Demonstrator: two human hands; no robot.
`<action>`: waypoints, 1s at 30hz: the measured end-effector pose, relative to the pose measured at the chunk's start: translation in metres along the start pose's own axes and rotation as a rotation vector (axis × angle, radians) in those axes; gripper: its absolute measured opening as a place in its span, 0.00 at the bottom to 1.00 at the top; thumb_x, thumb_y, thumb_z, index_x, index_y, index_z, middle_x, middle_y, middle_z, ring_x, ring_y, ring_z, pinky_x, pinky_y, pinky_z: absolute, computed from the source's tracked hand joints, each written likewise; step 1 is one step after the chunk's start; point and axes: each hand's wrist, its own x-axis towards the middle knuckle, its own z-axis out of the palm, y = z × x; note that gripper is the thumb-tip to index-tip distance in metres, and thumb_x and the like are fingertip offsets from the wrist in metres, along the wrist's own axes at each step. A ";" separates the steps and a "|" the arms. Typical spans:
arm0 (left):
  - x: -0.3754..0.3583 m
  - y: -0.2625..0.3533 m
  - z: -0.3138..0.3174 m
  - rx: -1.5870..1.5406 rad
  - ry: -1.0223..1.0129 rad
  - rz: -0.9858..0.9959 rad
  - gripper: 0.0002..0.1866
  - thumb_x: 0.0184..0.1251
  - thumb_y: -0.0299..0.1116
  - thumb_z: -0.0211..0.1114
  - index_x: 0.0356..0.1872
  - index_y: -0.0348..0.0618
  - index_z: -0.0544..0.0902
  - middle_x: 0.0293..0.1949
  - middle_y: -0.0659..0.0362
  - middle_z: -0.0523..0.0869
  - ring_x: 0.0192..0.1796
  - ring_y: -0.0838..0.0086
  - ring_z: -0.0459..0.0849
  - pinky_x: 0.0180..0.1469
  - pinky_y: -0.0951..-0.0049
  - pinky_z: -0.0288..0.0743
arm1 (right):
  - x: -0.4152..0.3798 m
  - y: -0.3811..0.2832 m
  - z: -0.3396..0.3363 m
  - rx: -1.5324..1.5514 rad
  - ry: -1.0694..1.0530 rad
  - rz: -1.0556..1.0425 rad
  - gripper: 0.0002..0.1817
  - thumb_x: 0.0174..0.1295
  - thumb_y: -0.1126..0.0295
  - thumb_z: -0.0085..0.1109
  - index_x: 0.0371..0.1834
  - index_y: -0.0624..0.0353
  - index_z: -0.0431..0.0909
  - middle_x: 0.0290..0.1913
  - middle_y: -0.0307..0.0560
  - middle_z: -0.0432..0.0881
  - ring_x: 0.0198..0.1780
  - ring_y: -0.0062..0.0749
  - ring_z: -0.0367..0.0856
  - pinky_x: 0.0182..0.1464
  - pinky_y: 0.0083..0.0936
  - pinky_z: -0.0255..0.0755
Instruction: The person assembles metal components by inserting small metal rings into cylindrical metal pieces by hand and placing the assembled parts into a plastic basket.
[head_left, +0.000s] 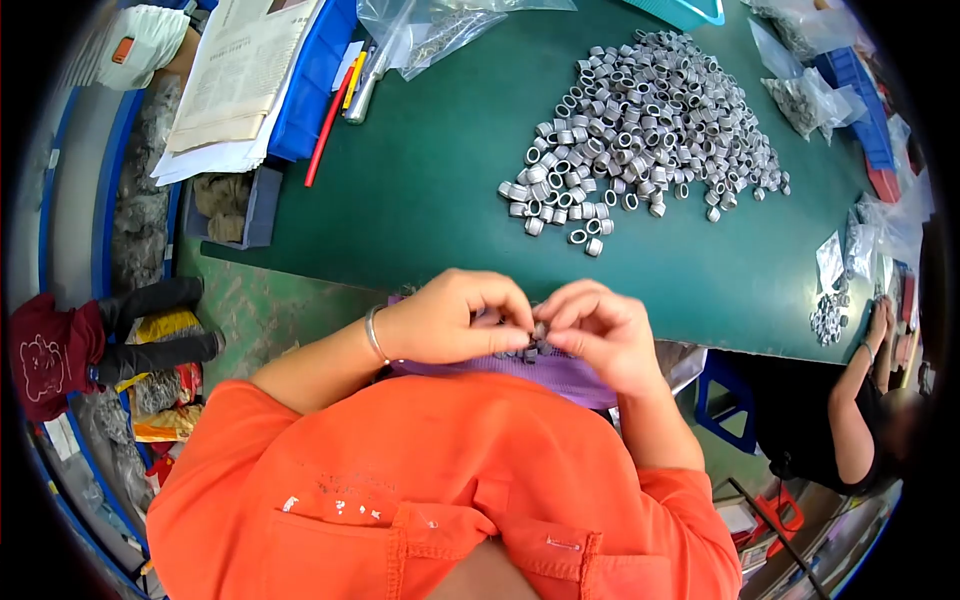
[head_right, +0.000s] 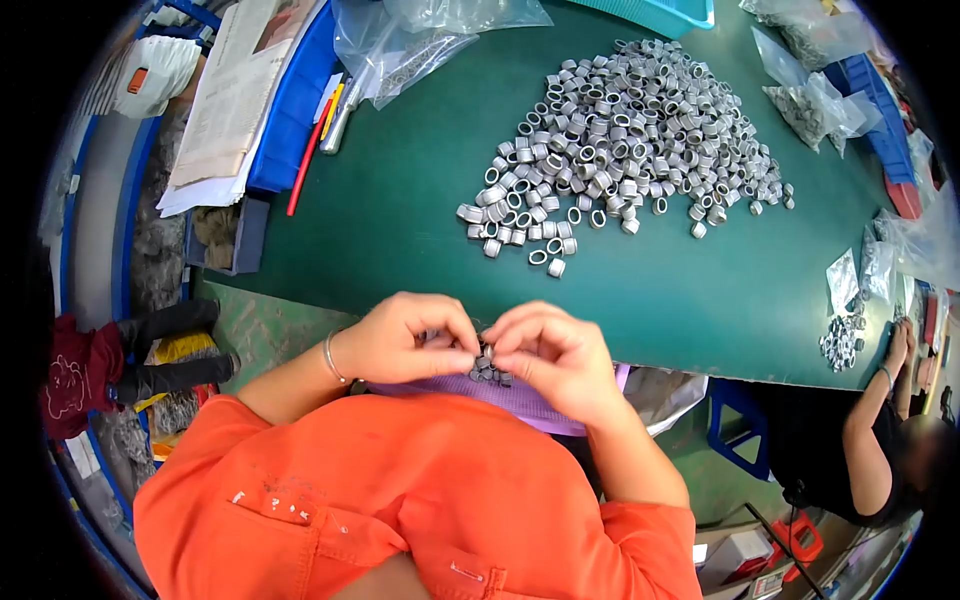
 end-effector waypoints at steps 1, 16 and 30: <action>0.000 0.005 -0.003 0.126 -0.098 -0.067 0.07 0.58 0.31 0.68 0.35 0.42 0.82 0.34 0.61 0.79 0.33 0.78 0.79 0.36 0.75 0.73 | -0.001 -0.002 -0.001 -0.232 0.016 -0.093 0.07 0.52 0.86 0.60 0.32 0.64 0.79 0.37 0.46 0.80 0.42 0.33 0.80 0.44 0.24 0.75; 0.066 -0.019 0.021 0.787 0.459 0.299 0.12 0.50 0.22 0.68 0.37 0.40 0.78 0.37 0.55 0.76 0.36 0.60 0.81 0.36 0.65 0.77 | 0.006 0.007 -0.027 -0.237 0.449 -0.080 0.15 0.58 0.84 0.56 0.50 0.67 0.76 0.42 0.44 0.79 0.38 0.26 0.79 0.42 0.20 0.76; 0.034 -0.007 0.016 -0.877 0.306 -0.193 0.11 0.69 0.23 0.55 0.49 0.32 0.76 0.44 0.50 0.83 0.40 0.74 0.83 0.29 0.84 0.74 | 0.003 0.009 -0.031 0.341 0.108 -0.010 0.07 0.56 0.85 0.58 0.38 0.68 0.79 0.45 0.56 0.82 0.40 0.29 0.81 0.45 0.22 0.77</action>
